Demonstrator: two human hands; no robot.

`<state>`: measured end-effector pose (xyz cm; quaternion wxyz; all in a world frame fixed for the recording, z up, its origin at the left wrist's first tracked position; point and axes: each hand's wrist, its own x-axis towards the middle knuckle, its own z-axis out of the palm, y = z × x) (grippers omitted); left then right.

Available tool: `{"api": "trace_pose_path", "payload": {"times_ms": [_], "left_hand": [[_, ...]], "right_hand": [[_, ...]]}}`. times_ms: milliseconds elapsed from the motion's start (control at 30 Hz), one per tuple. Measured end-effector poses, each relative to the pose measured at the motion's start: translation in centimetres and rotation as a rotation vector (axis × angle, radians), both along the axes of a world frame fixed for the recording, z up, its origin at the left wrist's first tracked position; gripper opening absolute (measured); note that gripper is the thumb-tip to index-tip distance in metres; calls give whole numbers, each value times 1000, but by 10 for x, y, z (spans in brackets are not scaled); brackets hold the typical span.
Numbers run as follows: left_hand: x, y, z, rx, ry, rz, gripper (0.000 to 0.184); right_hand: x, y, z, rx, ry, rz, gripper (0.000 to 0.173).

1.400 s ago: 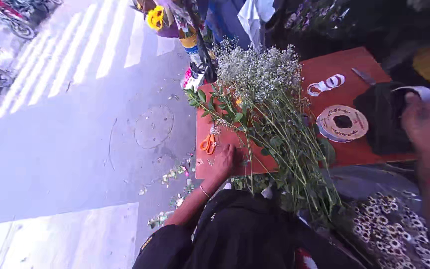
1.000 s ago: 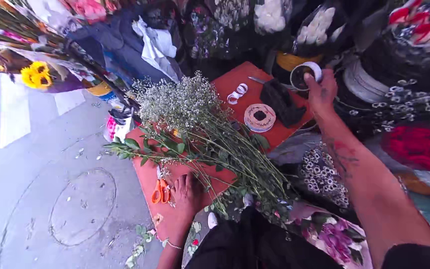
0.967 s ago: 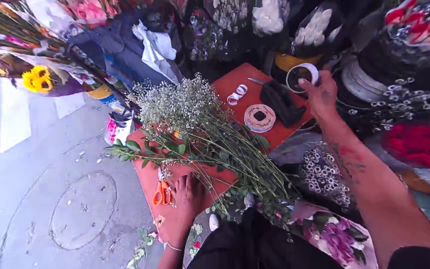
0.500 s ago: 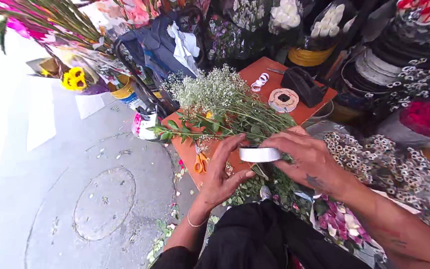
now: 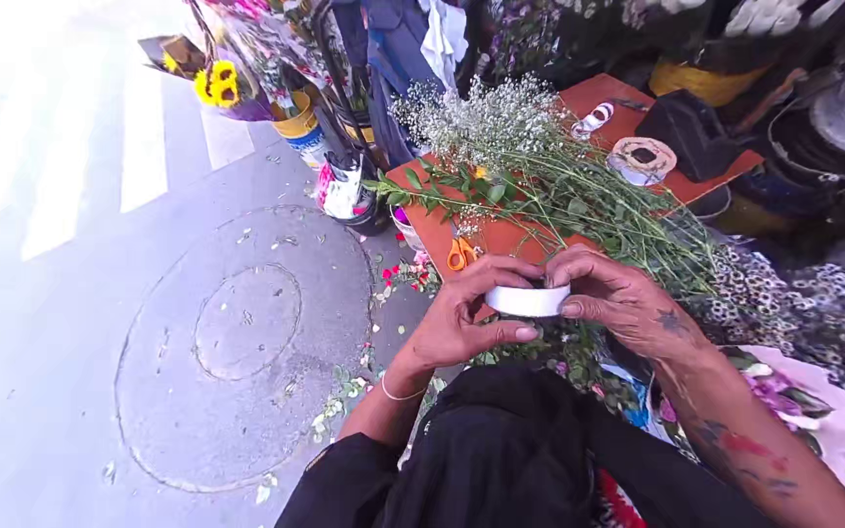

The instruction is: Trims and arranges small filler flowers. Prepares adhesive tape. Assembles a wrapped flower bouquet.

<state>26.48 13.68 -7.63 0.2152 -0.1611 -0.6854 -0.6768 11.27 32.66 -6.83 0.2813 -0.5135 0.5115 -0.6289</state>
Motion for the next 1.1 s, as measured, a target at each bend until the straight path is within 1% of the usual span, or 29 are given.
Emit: {"api": "trace_pose_path", "payload": {"times_ms": [33, 67, 100, 167, 233, 267, 333, 400, 467, 600, 700, 767, 867, 1033, 1100], "left_hand": [[6, 1, 3, 8, -24, -11, 42], [11, 5, 7, 23, -48, 16, 44], [16, 11, 10, 45, -74, 80, 40], [20, 29, 17, 69, -129, 256, 27], [20, 43, 23, 113, -173, 374, 27], [20, 47, 24, 168, -186, 385, 27], [22, 48, 27, 305, -189, 345, 21], [28, 51, 29, 467, -193, 295, 16], [34, 58, 31, 580, -182, 252, 11], [45, 66, 32, 648, -122, 179, 2], [56, 65, 31, 705, -99, 134, 11], [62, 60, 29, 683, -87, 136, 16], [73, 49, 22, 542, -32, 133, 16], [98, 19, 22, 524, -8, 96, 14], [112, 5, 21, 405, -26, 137, 13]], "right_hand": [[0, 0, 2, 0, 1, 18, 18], [0, 0, 4, 0, 13, 36, 18], [0, 0, 7, 1, 36, 51, 18], [1, -2, 13, 10, 123, 58, 19], [2, -5, 18, 10, 194, 67, 20], [1, -5, 20, 9, 195, 84, 20], [-7, -7, 21, -3, 122, 177, 20], [-18, -10, 19, -6, -31, 318, 19], [-25, -14, 14, 4, -116, 406, 17], [-22, -23, 6, -23, -258, 576, 13], [-13, -27, 12, -47, -325, 602, 11], [-7, -27, 18, -23, -306, 578, 10], [10, -31, 23, 6, -268, 551, 11], [48, -50, 30, 61, -327, 466, 9], [71, -63, 29, 122, -348, 393, 8]]}}
